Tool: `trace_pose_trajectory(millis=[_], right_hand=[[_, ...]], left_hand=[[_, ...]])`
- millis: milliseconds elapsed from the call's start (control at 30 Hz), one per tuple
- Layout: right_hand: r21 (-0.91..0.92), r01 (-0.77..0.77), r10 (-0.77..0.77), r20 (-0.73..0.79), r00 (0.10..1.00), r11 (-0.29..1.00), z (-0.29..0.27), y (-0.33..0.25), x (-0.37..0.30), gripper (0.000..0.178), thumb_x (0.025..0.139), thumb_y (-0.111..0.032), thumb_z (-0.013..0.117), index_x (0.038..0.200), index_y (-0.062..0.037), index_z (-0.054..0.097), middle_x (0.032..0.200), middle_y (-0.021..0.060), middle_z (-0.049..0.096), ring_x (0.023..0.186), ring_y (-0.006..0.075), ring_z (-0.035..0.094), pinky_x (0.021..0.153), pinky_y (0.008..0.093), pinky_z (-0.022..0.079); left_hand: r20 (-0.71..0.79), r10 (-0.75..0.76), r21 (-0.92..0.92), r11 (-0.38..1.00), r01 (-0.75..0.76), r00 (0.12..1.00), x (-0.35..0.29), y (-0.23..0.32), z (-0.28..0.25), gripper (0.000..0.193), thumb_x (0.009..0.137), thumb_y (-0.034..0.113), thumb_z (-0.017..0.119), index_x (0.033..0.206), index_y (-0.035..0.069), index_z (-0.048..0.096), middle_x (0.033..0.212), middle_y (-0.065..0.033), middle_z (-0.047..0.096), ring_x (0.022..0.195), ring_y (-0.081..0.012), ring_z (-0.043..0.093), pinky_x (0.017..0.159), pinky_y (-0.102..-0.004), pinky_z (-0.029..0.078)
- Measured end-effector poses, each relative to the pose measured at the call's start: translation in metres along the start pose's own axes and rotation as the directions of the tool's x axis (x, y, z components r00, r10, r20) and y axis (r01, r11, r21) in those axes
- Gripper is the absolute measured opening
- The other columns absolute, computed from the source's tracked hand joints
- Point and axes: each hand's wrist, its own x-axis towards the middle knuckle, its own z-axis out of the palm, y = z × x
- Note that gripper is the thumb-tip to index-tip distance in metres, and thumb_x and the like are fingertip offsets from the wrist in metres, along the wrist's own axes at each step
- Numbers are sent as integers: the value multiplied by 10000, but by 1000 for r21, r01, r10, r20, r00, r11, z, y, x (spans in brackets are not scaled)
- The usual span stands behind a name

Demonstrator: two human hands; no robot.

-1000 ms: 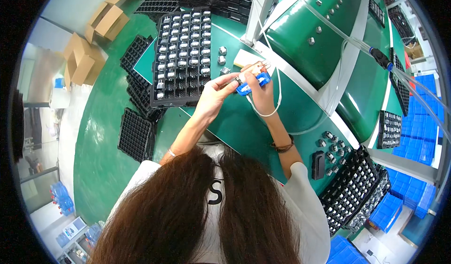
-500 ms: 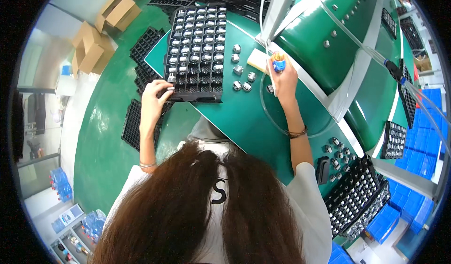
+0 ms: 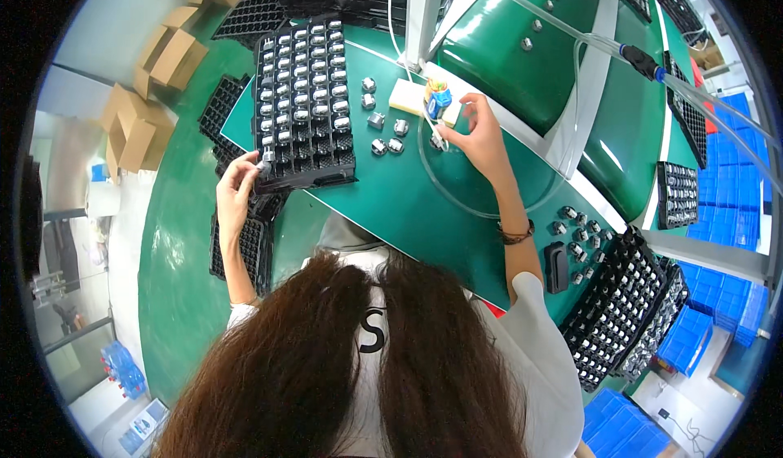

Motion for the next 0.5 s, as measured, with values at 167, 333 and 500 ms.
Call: trace_pose_trajectory(millis=[167,333,500], right_hand=[[71,240,-218,-231,948,968,32,-17,22,517,689,-208,770,1082,-48,474,925,77,569,692,172,539,637,291,448],[-48,215,-220,-288,932,975,37,4,51,301,744,-180,711,915,5,545,778,135,595,712,172,587,658,306,458],[50,92,-54,-514,856,994,-10,52,102,272,754,-237,685,918,-46,581,766,144,617,696,299,614,650,357,474]], left_hand=[[129,-174,-740,639,211,976,8,22,40,135,939,138,455,1008,24,481,1128,-166,554,962,-212,596,842,-291,517],[321,-238,-872,304,384,917,10,36,100,213,933,170,472,1029,-10,534,1018,-158,587,871,-175,594,792,-232,519],[497,-144,-820,244,518,856,7,62,130,328,941,197,464,1168,-40,470,1035,-131,559,886,-151,559,829,-217,479]])
